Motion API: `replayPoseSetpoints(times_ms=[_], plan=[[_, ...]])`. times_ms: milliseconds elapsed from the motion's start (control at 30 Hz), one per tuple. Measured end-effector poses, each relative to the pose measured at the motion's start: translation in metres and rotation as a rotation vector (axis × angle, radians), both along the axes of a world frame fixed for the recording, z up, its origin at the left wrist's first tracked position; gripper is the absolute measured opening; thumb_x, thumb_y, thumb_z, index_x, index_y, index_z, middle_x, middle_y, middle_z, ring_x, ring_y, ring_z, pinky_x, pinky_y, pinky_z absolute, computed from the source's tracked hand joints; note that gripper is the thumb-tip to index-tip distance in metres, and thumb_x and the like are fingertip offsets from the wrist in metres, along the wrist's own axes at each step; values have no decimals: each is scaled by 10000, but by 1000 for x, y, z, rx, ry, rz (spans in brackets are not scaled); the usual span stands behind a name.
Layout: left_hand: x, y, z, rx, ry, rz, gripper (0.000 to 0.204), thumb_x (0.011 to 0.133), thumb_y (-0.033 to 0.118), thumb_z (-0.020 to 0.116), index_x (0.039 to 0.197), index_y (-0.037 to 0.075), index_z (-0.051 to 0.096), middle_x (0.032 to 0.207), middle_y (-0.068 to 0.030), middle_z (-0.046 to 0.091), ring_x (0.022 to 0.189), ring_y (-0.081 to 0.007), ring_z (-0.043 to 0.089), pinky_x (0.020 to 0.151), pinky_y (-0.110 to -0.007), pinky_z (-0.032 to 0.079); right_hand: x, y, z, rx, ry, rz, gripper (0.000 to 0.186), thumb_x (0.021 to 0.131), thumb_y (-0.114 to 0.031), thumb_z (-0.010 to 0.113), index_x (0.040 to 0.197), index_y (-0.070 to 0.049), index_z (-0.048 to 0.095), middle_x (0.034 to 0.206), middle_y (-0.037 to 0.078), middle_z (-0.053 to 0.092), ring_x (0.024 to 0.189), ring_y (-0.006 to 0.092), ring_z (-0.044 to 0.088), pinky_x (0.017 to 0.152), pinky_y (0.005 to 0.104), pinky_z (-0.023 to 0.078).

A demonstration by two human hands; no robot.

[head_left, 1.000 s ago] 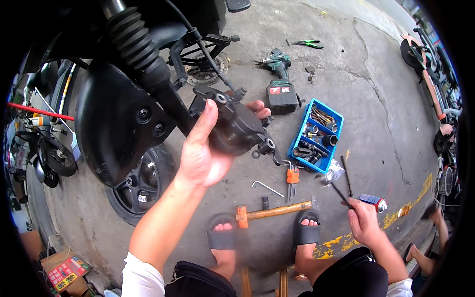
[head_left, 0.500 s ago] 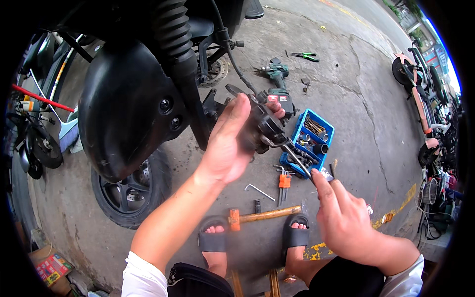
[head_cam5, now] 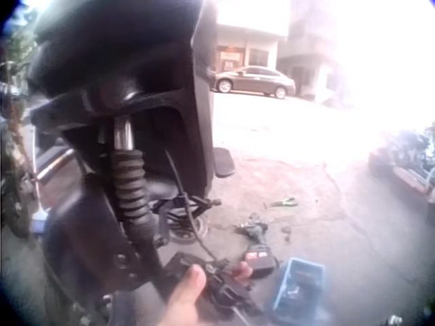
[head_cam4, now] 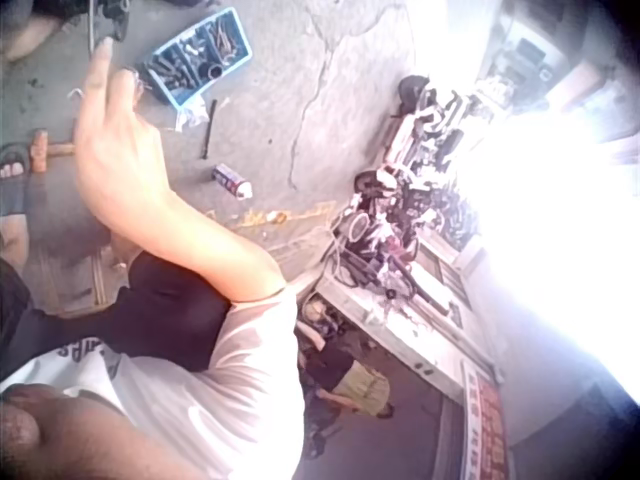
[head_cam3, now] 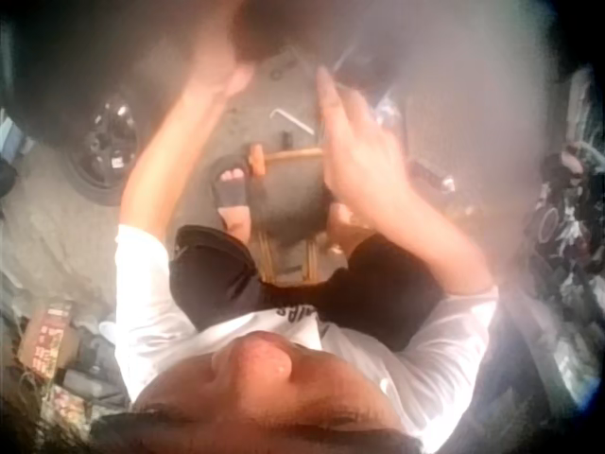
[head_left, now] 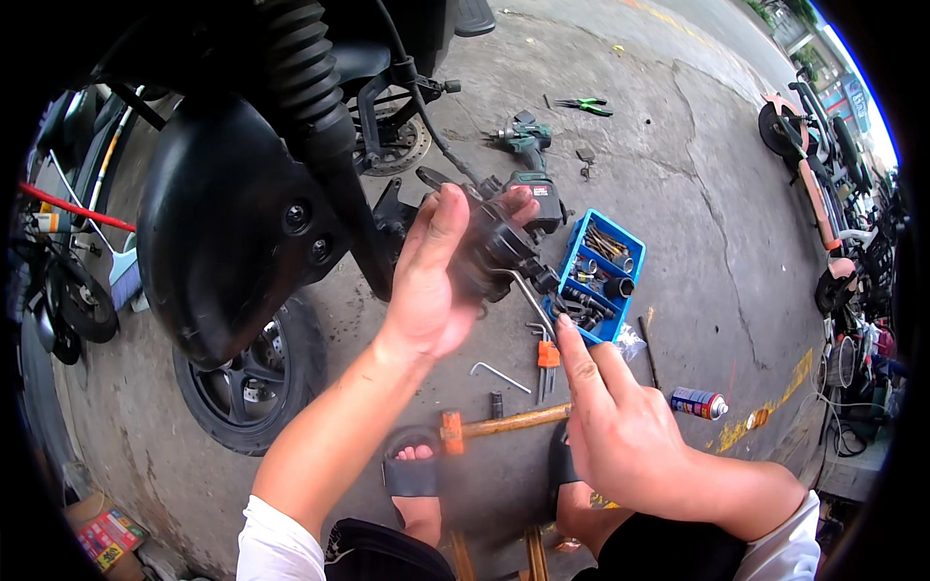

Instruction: The person removes a motorcycle brake caliper, cleans it with a spray can, and uses an Allen key to adjust internal components. A second person assists by using pliers to remove a pin. The person then reassembles the caliper and prepares to reinstall it.

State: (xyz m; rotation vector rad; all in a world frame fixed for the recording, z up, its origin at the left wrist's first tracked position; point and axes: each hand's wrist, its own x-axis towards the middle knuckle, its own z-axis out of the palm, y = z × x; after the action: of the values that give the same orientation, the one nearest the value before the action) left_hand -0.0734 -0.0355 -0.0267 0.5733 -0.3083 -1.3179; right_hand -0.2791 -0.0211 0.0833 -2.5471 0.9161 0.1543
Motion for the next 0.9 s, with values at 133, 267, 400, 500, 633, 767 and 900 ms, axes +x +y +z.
replayPoseSetpoints(times_ms=[133, 267, 400, 500, 633, 767, 900], plan=[[-3, -4, -7, -46, -51, 5, 721, 1020, 622, 444, 1279, -38, 580, 1255, -159, 654, 1303, -318, 566, 1094, -444, 457, 0, 1, -8, 46, -25, -53, 706, 863, 59, 571, 1530, 55, 340, 999, 177, 509, 656, 347, 570, 552, 417, 501], [-3, -4, -7, -50, -85, 23, 694, 1026, 622, 432, 1195, -25, 617, 1179, -138, 668, 1254, -310, 602, 1073, -438, 471, 3, -8, 0, 145, -60, -87, 670, 886, 52, 554, 1525, 51, 349, 995, 176, 517, 729, 365, 577, 632, 421, 506], [-3, -6, -9, -34, -91, 24, 705, 1017, 637, 440, 1180, -24, 623, 1159, -137, 669, 1225, -308, 618, 1055, -435, 483, 5, -7, -2, 240, -179, -118, 654, 896, 47, 553, 1517, 60, 352, 997, 178, 530, 824, 369, 572, 744, 420, 502], [-6, -6, -4, -43, -45, 33, 697, 1008, 638, 468, 1157, -24, 629, 1117, -136, 676, 1177, -309, 637, 1042, -431, 488, 10, -4, -14, 273, -280, -143, 670, 893, 49, 559, 1526, 58, 340, 1013, 176, 538, 851, 353, 570, 792, 398, 499], [-12, -3, 8, 23, 80, 117, 399, 1049, 469, 518, 1056, 79, 605, 995, -136, 710, 981, -247, 681, 926, -394, 502, 17, 6, -31, 392, -371, -190, 712, 894, 56, 548, 1553, 58, 277, 1031, 168, 567, 905, 339, 598, 833, 377, 507], [-11, -2, 6, -21, 67, 146, 363, 1036, 443, 550, 1103, 89, 594, 971, -134, 709, 967, -247, 681, 908, -390, 505, 22, 15, -40, 437, -399, -184, 767, 911, 49, 537, 1581, 67, 164, 1045, 186, 599, 919, 347, 629, 857, 379, 515], [-17, -6, 10, -2, 123, 163, 357, 1020, 436, 577, 1140, 100, 585, 958, -127, 709, 950, -244, 684, 890, -386, 510, 29, 30, -48, 667, -352, -233, 857, 934, 23, 523, 1578, 74, -39, 993, 199, 611, 895, 369, 644, 850, 410, 520]])
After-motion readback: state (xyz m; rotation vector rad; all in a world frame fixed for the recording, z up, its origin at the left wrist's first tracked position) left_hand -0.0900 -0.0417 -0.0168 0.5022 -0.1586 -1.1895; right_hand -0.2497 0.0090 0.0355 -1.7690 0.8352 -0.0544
